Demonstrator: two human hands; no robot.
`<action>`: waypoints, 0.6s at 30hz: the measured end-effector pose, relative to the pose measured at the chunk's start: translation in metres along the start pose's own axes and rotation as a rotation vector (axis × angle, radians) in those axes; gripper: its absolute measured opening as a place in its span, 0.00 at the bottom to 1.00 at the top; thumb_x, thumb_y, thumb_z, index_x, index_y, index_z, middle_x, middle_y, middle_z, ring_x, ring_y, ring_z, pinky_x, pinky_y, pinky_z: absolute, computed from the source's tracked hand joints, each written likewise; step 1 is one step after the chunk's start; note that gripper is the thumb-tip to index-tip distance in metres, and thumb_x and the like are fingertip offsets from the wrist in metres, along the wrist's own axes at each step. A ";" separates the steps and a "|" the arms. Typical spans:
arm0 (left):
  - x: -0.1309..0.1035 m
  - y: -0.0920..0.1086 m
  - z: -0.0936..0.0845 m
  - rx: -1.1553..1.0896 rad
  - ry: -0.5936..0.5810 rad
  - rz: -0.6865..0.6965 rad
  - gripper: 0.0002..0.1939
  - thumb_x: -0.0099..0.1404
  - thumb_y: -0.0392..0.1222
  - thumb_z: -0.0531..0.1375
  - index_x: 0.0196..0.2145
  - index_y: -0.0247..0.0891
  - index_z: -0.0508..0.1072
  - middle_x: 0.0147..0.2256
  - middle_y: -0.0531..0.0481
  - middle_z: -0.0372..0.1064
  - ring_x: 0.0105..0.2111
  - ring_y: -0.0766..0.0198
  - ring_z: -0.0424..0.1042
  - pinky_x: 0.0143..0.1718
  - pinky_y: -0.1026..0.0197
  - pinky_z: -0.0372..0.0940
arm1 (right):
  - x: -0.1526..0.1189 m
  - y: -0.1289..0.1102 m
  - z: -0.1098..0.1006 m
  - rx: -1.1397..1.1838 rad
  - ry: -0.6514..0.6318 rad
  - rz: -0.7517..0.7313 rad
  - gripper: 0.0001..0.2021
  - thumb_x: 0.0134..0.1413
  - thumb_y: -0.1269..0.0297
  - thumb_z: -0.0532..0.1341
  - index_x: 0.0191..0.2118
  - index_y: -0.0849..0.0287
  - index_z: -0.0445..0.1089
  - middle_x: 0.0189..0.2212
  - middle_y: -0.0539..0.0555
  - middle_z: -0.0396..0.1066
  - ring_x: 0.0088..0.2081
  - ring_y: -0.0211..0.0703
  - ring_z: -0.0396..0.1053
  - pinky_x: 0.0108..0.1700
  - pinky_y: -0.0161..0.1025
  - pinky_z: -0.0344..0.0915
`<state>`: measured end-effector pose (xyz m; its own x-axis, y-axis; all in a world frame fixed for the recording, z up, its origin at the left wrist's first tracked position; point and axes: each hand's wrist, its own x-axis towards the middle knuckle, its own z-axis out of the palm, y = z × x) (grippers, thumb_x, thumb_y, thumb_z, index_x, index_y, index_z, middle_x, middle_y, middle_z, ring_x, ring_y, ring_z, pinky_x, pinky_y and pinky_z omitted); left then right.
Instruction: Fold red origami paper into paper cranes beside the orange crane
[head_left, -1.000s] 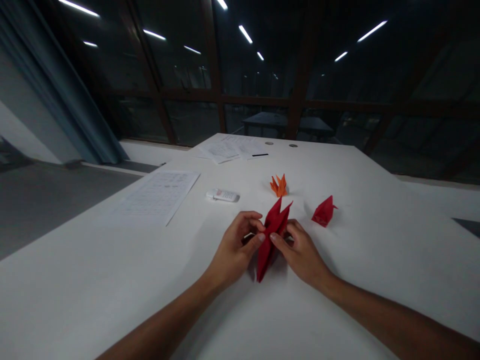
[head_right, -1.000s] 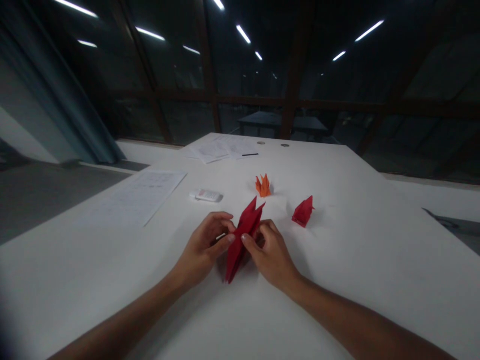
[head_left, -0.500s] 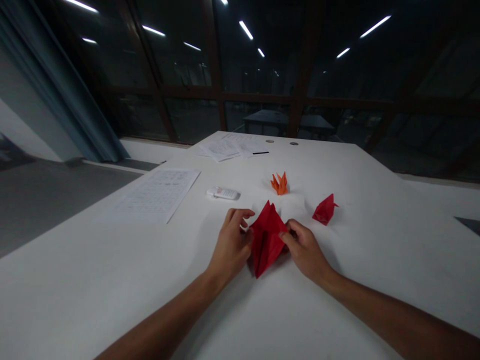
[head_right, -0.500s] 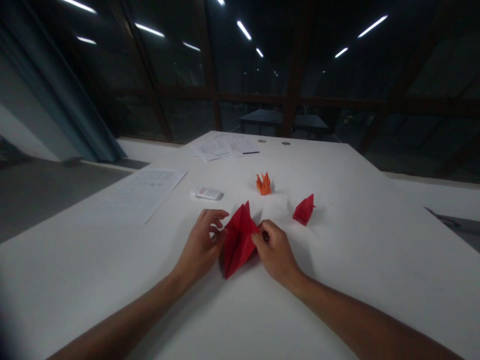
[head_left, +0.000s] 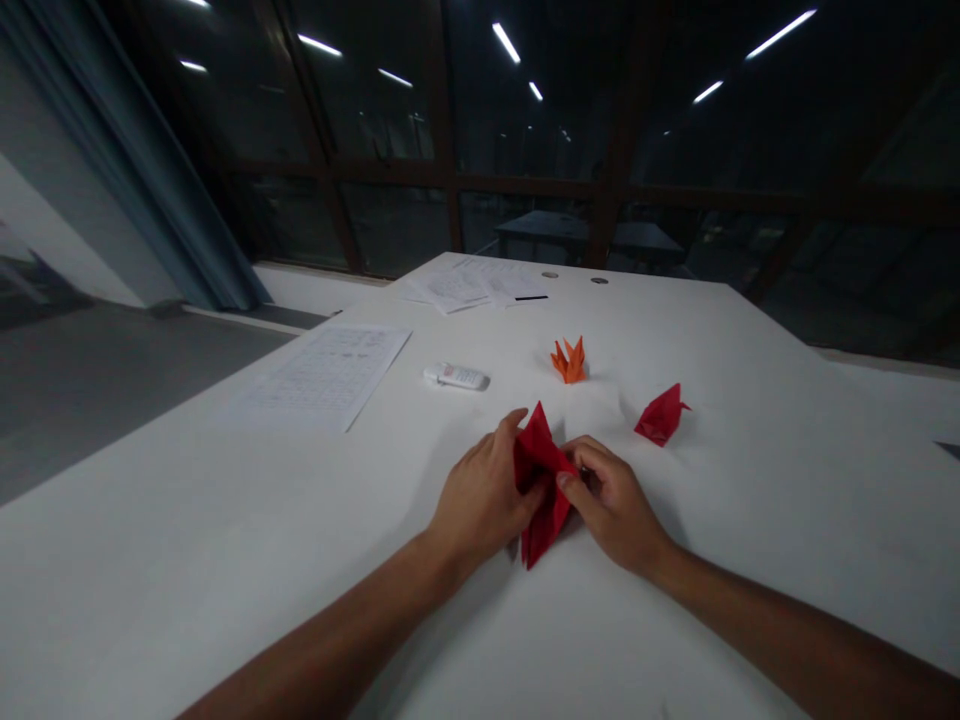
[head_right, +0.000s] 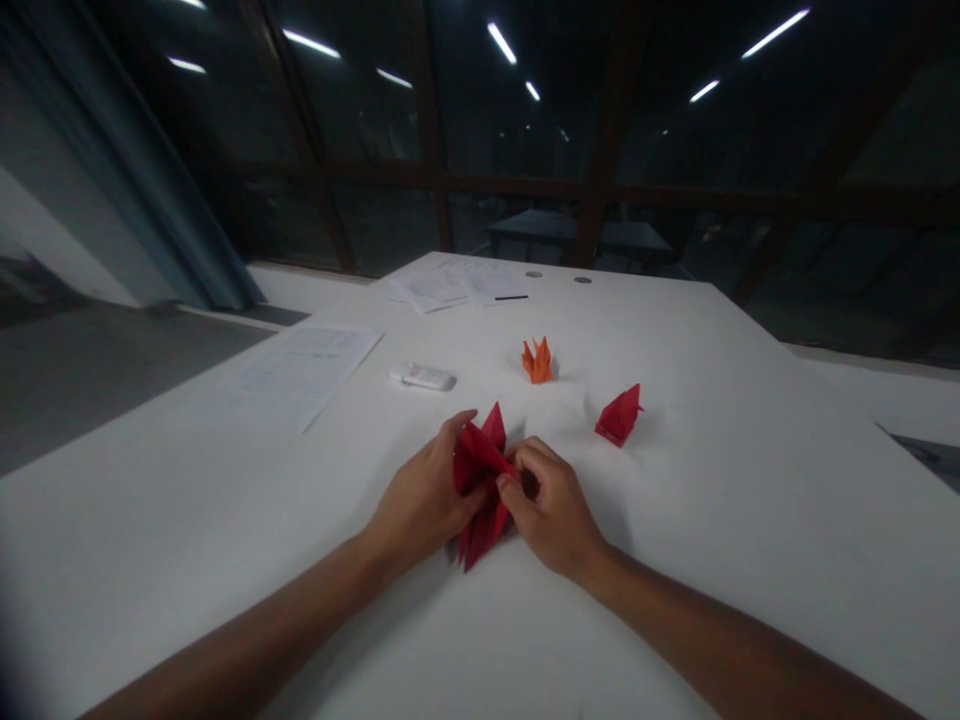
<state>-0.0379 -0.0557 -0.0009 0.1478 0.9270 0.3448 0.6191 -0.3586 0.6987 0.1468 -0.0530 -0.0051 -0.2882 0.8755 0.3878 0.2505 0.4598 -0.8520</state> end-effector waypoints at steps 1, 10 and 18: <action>0.000 0.002 -0.001 0.027 -0.017 -0.021 0.40 0.58 0.42 0.67 0.65 0.44 0.58 0.45 0.40 0.74 0.45 0.44 0.73 0.49 0.47 0.64 | -0.001 -0.001 0.000 0.002 -0.015 -0.016 0.09 0.62 0.69 0.58 0.29 0.55 0.63 0.34 0.52 0.66 0.36 0.44 0.65 0.37 0.40 0.62; 0.001 0.019 -0.008 0.126 -0.090 -0.063 0.41 0.58 0.37 0.59 0.67 0.44 0.49 0.50 0.42 0.74 0.42 0.51 0.75 0.46 0.50 0.69 | -0.003 0.005 0.000 -0.067 0.064 0.012 0.11 0.63 0.66 0.58 0.28 0.55 0.59 0.28 0.47 0.60 0.30 0.40 0.59 0.33 0.39 0.57; 0.002 0.014 -0.009 0.279 0.064 0.076 0.35 0.56 0.33 0.58 0.61 0.38 0.56 0.54 0.40 0.67 0.53 0.50 0.68 0.54 0.47 0.66 | 0.000 0.010 0.002 -0.057 0.125 0.086 0.13 0.62 0.66 0.58 0.27 0.55 0.57 0.25 0.45 0.56 0.28 0.39 0.56 0.32 0.38 0.54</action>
<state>-0.0359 -0.0600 0.0152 0.1585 0.8866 0.4345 0.7978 -0.3743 0.4727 0.1477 -0.0493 -0.0141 -0.1470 0.9221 0.3581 0.3228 0.3869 -0.8638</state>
